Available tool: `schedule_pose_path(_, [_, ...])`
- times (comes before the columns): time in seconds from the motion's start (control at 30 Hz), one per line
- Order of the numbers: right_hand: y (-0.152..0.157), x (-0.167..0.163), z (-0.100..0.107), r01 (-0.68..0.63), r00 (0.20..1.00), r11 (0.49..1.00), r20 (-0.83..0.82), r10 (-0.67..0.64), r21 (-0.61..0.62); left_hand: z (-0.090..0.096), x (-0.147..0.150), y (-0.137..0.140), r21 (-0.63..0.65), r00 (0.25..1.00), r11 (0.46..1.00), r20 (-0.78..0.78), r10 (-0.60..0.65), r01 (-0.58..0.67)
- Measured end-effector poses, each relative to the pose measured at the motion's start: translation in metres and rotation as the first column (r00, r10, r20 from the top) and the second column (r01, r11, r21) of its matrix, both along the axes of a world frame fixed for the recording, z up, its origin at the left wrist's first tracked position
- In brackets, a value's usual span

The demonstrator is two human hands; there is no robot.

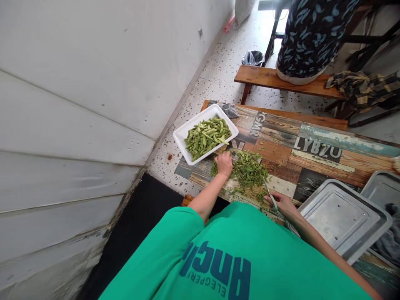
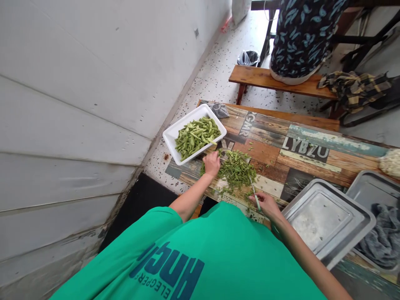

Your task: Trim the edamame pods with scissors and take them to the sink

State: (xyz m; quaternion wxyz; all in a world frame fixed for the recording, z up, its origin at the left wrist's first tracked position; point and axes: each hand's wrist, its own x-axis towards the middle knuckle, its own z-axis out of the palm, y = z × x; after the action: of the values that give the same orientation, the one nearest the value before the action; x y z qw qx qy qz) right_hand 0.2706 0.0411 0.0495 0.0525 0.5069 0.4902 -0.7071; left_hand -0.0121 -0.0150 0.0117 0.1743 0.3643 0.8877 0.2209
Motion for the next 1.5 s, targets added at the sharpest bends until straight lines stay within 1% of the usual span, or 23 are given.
schedule_pose_path(0.03, [0.000, 0.001, 0.000, 0.005, 1.000, 1.000, -0.001, -0.005, -0.006, -0.001, -0.013, 0.003, -0.026, 0.998, 0.998, -0.014, 0.057, -0.057])
schedule_pose_path(0.07, [-0.001, 0.001, 0.000, 0.010, 1.000, 1.000, -0.002, -0.010, -0.010, -0.003, -0.025, 0.007, -0.051, 0.997, 0.995, -0.009, 0.083, -0.083])
schedule_pose_path(0.17, [-0.003, 0.002, 0.001, 0.017, 1.000, 1.000, 0.004, -0.017, 0.004, -0.009, -0.047, 0.015, -0.053, 0.995, 0.997, 0.073, 0.065, -0.061])
schedule_pose_path(0.27, [-0.004, 0.002, 0.001, 0.026, 1.000, 0.999, 0.014, -0.026, 0.028, -0.011, -0.044, 0.016, 0.072, 0.982, 0.993, 0.171, 0.075, -0.089])
schedule_pose_path(0.33, [-0.005, 0.003, 0.000, 0.031, 0.999, 0.999, 0.012, -0.032, 0.027, -0.008, -0.032, 0.013, 0.166, 0.955, 0.974, 0.277, 0.105, -0.155])
schedule_pose_path(0.37, [-0.005, 0.002, -0.001, 0.035, 0.999, 0.999, 0.005, -0.035, 0.025, -0.006, -0.023, 0.011, 0.196, 0.926, 0.957, 0.352, 0.133, -0.212])
schedule_pose_path(0.4, [-0.004, 0.002, -0.002, 0.040, 0.999, 0.999, -0.003, -0.040, 0.024, -0.003, -0.014, 0.008, 0.208, 0.879, 0.936, 0.447, 0.166, -0.283])
schedule_pose_path(0.43, [-0.004, 0.001, -0.004, 0.040, 0.999, 0.999, -0.012, -0.040, 0.023, 0.000, -0.005, 0.005, 0.200, 0.804, 0.913, 0.564, 0.190, -0.355])
schedule_pose_path(0.47, [-0.003, 0.001, -0.005, 0.032, 0.999, 0.999, -0.023, -0.031, 0.027, 0.003, 0.004, 0.003, 0.175, 0.699, 0.892, 0.689, 0.192, -0.417])
schedule_pose_path(0.53, [-0.001, -0.003, -0.006, -0.014, 0.999, 0.998, -0.040, 0.016, 0.067, 0.010, 0.022, -0.002, 0.103, 0.424, 0.869, 0.896, 0.131, -0.485])
schedule_pose_path(0.57, [0.001, -0.006, -0.005, -0.049, 0.998, 0.993, -0.045, 0.054, 0.109, 0.013, 0.029, -0.005, 0.070, 0.289, 0.869, 0.953, 0.086, -0.489])
schedule_pose_path(0.6, [0.003, -0.009, -0.003, -0.088, 0.994, 0.982, -0.045, 0.096, 0.165, 0.017, 0.035, -0.007, 0.046, 0.179, 0.875, 0.983, 0.048, -0.482])
schedule_pose_path(0.63, [0.005, -0.013, 0.000, -0.127, 0.989, 0.966, -0.040, 0.139, 0.227, 0.020, 0.040, -0.008, 0.031, 0.102, 0.882, 0.995, 0.020, -0.470])
schedule_pose_path(0.67, [0.007, -0.017, 0.003, -0.163, 0.984, 0.944, -0.028, 0.178, 0.288, 0.023, 0.045, -0.010, 0.023, 0.057, 0.889, 0.998, 0.003, -0.457])
schedule_pose_path(0.7, [0.010, -0.021, 0.007, -0.195, 0.977, 0.920, -0.012, 0.211, 0.339, 0.027, 0.048, -0.010, 0.022, 0.041, 0.897, 0.999, -0.004, -0.442])
schedule_pose_path(0.73, [0.012, -0.025, 0.011, -0.223, 0.971, 0.898, 0.006, 0.239, 0.379, 0.029, 0.051, -0.010, 0.029, 0.054, 0.903, 0.999, -0.006, -0.429])
schedule_pose_path(0.77, [0.014, -0.028, 0.015, -0.247, 0.965, 0.877, 0.026, 0.259, 0.412, 0.032, 0.054, -0.010, 0.044, 0.089, 0.908, 0.996, -0.008, -0.417])
schedule_pose_path(0.9, [0.020, -0.033, 0.026, -0.314, 0.948, 0.798, 0.123, 0.294, 0.514, 0.042, 0.063, -0.004, 0.142, 0.280, 0.908, 0.960, -0.029, -0.394])
schedule_pose_path(1.0, [0.020, -0.032, 0.029, -0.312, 0.949, 0.771, 0.140, 0.283, 0.555, 0.050, 0.068, 0.001, 0.205, 0.393, 0.895, 0.919, -0.036, -0.397])
schedule_pose_path(1.1, [0.020, -0.030, 0.030, -0.266, 0.962, 0.786, 0.100, 0.255, 0.558, 0.054, 0.072, 0.005, 0.218, 0.491, 0.907, 0.871, -0.015, -0.360])
schedule_pose_path(1.23, [0.018, -0.027, 0.031, -0.192, 0.978, 0.839, 0.030, 0.205, 0.509, 0.057, 0.073, 0.009, 0.213, 0.585, 0.926, 0.811, 0.010, -0.311])
schedule_pose_path(1.37, [0.017, -0.025, 0.033, -0.156, 0.982, 0.888, -0.027, 0.185, 0.432, 0.064, 0.074, 0.010, 0.216, 0.637, 0.943, 0.770, -0.007, -0.252])
schedule_pose_path(1.5, [0.018, -0.022, 0.031, -0.158, 0.978, 0.898, -0.059, 0.199, 0.409, 0.070, 0.077, 0.008, 0.208, 0.663, 0.961, 0.748, -0.035, -0.184])
